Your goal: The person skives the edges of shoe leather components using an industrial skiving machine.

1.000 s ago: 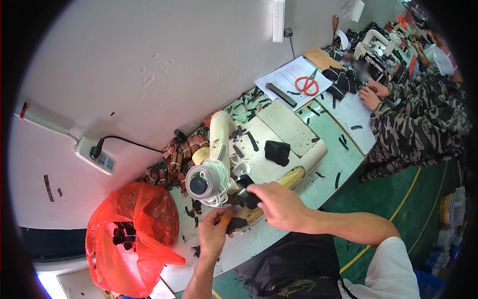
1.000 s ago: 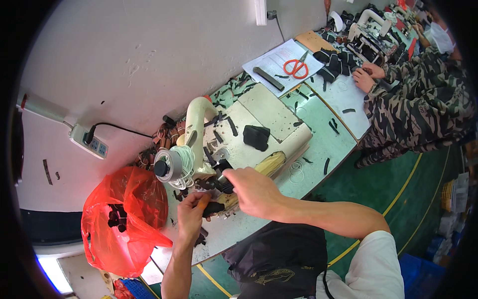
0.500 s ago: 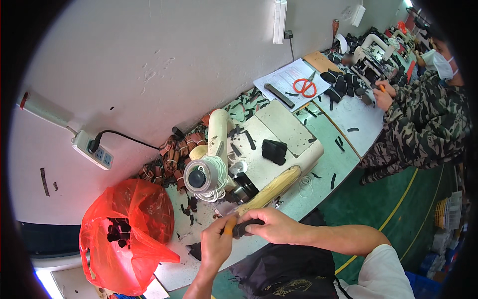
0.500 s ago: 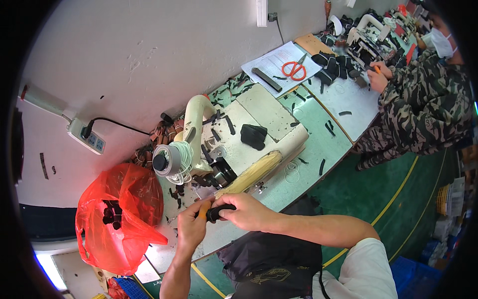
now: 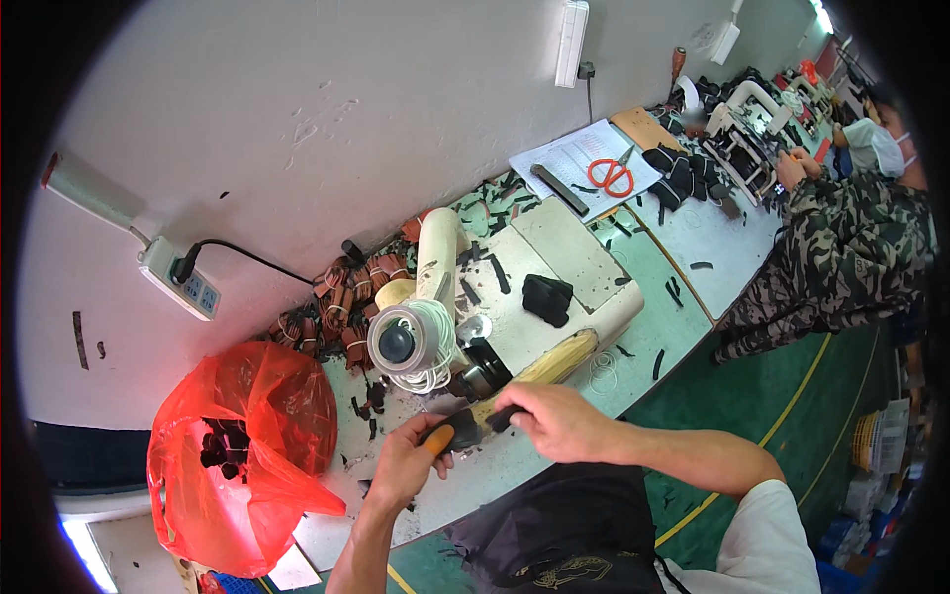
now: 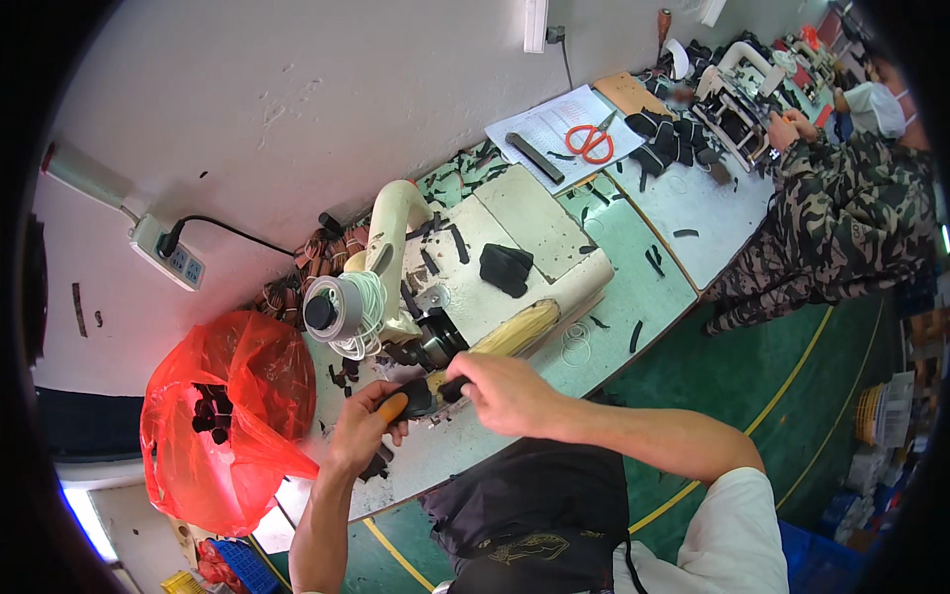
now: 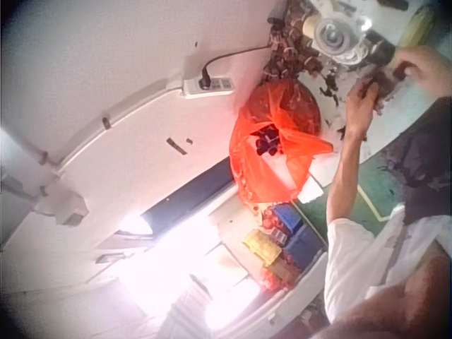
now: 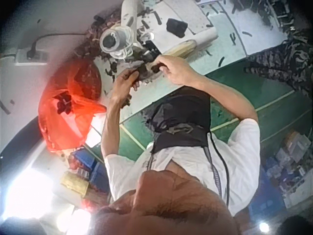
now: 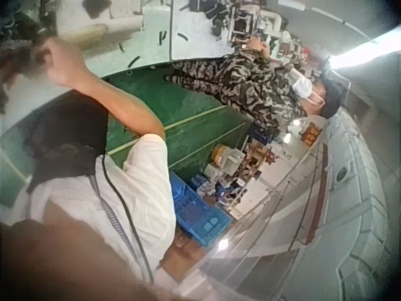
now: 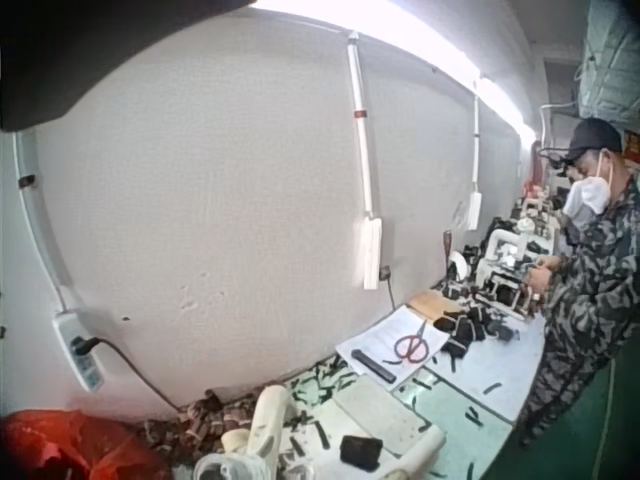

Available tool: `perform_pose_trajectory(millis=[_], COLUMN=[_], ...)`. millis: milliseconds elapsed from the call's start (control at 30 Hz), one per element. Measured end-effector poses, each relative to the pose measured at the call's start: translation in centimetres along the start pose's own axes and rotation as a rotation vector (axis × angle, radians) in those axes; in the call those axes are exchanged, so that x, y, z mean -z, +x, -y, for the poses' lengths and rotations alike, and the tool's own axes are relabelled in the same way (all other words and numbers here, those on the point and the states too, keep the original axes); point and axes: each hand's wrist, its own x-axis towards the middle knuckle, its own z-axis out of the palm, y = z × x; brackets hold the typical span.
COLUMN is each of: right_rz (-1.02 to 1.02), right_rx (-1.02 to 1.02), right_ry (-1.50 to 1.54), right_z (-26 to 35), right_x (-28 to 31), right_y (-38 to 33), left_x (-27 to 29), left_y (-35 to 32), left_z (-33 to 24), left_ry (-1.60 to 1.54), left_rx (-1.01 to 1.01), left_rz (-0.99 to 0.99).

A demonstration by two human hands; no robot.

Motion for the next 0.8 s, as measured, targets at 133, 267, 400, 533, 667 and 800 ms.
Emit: perform_pose_trajectory(millis=[133, 267, 400, 533, 667, 800], right_rz=[-0.029, -0.018, -0.159, -0.192, -0.144, -0.147], right_rx=[0.068, 0.108, 0.21, 0.212, 0.114, 0.138], right_ry=[-0.195, -0.245, -0.244, -0.354, -0.462, -0.388], right_z=[-0.6, -0.4, -0.8, -0.6, 0.3, -0.5], right_x=[0.7, 0.7, 0.3, -0.6, 0.3, 0.2], right_y=[1.1, 1.5, 1.7, 2.4, 2.1, 2.0], left_x=[0.4, 0.3, -0.9, -1.4, -0.5, 0.5], left_y=[0.9, 1.2, 1.4, 1.7, 0.5, 0.6], left_z=[0.0, 0.3, -1.0, -1.4, -0.9, 0.5], left_ry=[0.03, -0.002, 0.096, 0.083, -0.2, -0.129], left_rx=[0.075, 0.051, 0.085, 0.058, 0.054, 0.019], left_rz=[-0.053, -0.115, -0.149, -0.118, -0.029, -0.087])
